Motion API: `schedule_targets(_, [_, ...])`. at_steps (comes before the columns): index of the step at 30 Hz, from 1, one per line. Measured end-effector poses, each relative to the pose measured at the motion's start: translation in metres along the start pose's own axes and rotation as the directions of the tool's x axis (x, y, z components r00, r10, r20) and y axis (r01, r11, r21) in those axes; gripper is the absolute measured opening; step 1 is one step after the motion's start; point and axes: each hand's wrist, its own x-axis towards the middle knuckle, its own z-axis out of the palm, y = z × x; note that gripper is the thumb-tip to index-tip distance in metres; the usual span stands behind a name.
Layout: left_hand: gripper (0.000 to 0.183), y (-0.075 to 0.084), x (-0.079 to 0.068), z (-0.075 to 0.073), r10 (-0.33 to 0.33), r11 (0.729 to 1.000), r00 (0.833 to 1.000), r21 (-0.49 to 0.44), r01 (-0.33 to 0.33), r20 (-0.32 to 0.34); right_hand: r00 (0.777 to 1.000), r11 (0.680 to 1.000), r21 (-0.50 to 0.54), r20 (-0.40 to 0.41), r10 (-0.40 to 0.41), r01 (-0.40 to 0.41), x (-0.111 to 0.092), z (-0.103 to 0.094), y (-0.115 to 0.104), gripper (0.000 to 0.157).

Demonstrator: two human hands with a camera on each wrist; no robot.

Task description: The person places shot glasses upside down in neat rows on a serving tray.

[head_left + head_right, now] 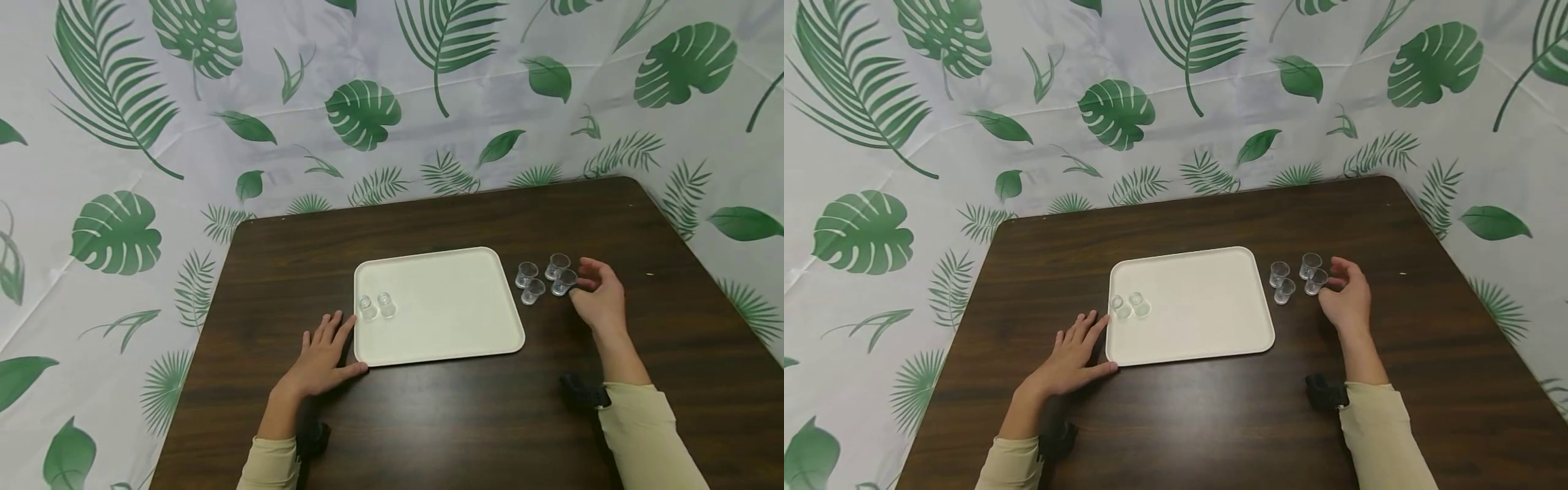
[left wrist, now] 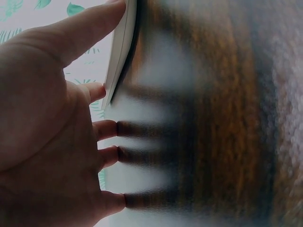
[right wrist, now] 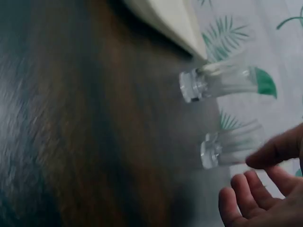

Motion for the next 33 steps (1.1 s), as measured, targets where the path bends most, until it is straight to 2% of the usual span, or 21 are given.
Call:
schedule_targets(4, [0.093, 0.001, 0.000, 0.001, 0.002, 1.000, 1.000, 0.000, -0.002, -0.006, 0.997, 0.997, -0.071, 0.078, -0.015, 0.020, 0.001, 0.000, 0.009, 0.062])
schedule_targets(9, [0.092, 0.001, 0.000, 0.001, 0.011, 1.000, 1.000, -0.010, -0.011, -0.026, 0.993, 0.991, -0.133, 0.115, -0.008, 0.023, 0.003, 0.000, 0.014, 0.061])
schedule_targets(15, [0.092, 0.000, -0.001, 0.003, 0.017, 1.000, 0.999, -0.012, -0.018, -0.039, 0.992, 0.985, -0.173, 0.126, -0.003, 0.025, 0.006, -0.001, 0.020, 0.057])
schedule_targets(24, [0.092, -0.001, 0.001, 0.003, -0.001, 1.000, 1.000, 0.005, 0.001, -0.023, 0.991, 0.980, -0.182, 0.119, -0.060, 0.082, 0.007, -0.002, 0.026, 0.049])
schedule_targets(33, [0.093, -0.002, 0.000, 0.004, 0.031, 0.999, 0.998, -0.029, -0.033, -0.056, 0.994, 0.977, -0.201, 0.098, -0.053, 0.072, 0.008, 0.001, 0.029, 0.044])
